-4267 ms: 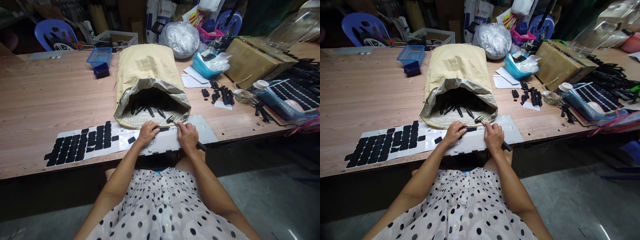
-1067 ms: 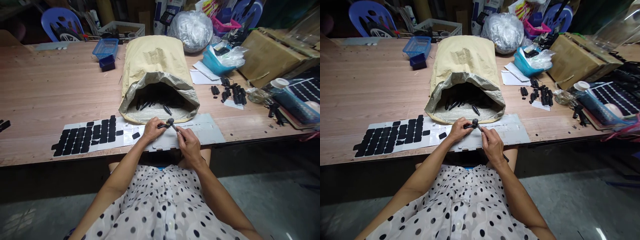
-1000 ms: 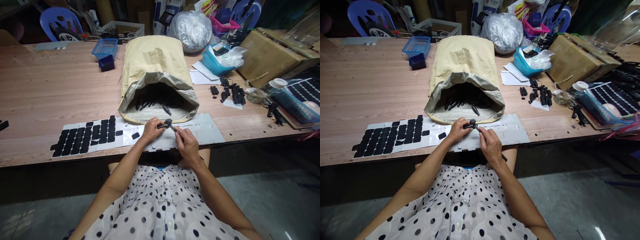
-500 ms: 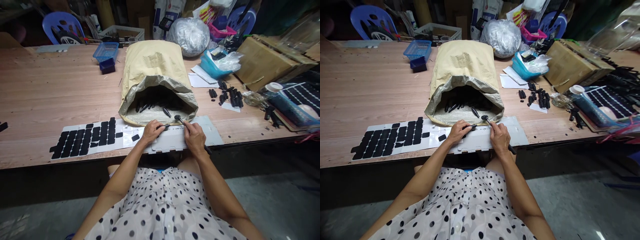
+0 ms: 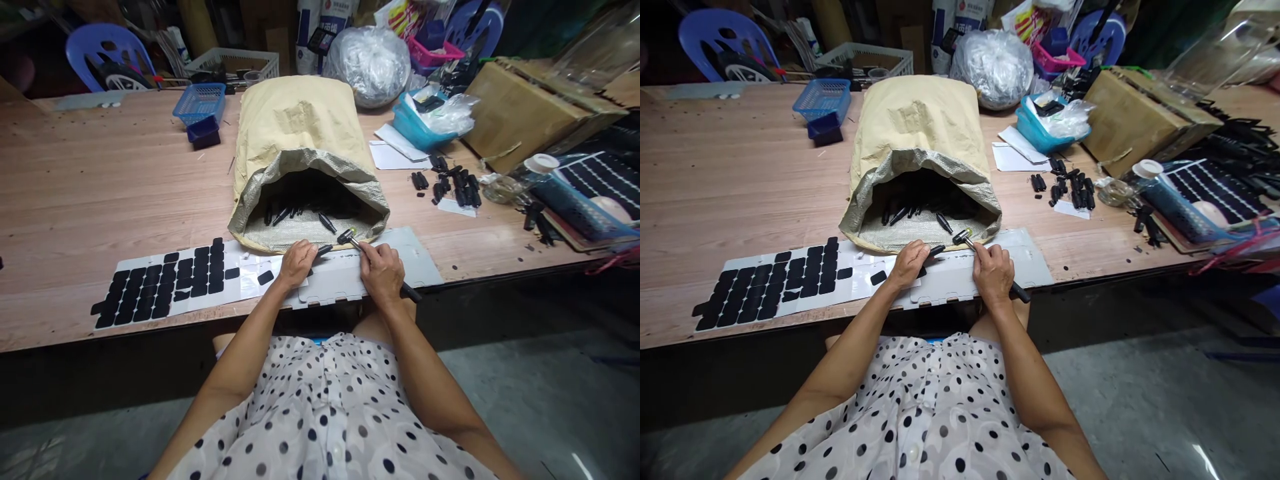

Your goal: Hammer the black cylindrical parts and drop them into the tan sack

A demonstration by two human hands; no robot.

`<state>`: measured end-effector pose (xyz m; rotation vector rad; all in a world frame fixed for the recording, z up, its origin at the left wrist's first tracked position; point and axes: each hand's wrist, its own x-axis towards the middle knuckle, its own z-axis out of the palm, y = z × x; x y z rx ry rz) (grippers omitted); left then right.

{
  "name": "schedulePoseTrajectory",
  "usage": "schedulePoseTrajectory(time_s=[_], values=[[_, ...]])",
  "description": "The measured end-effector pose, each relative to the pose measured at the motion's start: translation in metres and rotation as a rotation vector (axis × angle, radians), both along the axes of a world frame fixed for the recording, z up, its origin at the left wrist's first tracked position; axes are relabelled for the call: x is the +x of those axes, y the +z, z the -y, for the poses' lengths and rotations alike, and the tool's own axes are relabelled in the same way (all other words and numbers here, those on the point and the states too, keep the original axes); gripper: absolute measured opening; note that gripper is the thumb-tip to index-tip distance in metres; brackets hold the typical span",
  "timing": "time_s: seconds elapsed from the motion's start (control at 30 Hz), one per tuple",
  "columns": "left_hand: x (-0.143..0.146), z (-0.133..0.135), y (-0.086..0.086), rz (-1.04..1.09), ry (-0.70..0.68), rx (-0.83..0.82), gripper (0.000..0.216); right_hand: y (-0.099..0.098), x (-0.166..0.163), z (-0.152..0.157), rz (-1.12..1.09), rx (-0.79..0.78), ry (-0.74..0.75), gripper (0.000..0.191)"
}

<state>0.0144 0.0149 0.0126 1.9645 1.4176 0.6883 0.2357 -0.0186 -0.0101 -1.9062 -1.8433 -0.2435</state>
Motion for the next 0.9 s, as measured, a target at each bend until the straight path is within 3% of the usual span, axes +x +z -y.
schedulePoseTrajectory(time_s=[0.17,0.27,0.37,0.47,0.57,0.77,0.9], values=[[-0.001,-0.002,0.007,-0.011,-0.025,-0.031,0.042,0.001,0.000,-0.001,-0.014,0.013,0.025,0.031],[-0.001,0.010,0.017,0.003,-0.083,-0.032,0.042,0.002,0.001,-0.001,-0.017,0.012,0.028,0.030],[0.001,0.044,0.030,0.093,-0.237,-0.122,0.039,0.001,0.001,-0.001,-0.013,0.008,0.033,0.030],[0.006,0.086,0.030,0.199,-0.498,-0.370,0.035,0.000,0.001,-0.001,-0.008,0.011,0.035,0.031],[0.009,0.115,0.004,0.156,-0.561,-0.533,0.032,-0.002,0.000,-0.002,-0.003,0.032,0.028,0.031],[0.004,0.107,-0.070,-0.172,-0.123,-0.848,0.041,-0.001,-0.002,-0.002,-0.013,0.035,0.027,0.030],[-0.001,0.103,-0.081,-0.256,-0.072,-0.904,0.051,0.000,-0.002,-0.002,-0.023,0.019,0.026,0.029]])
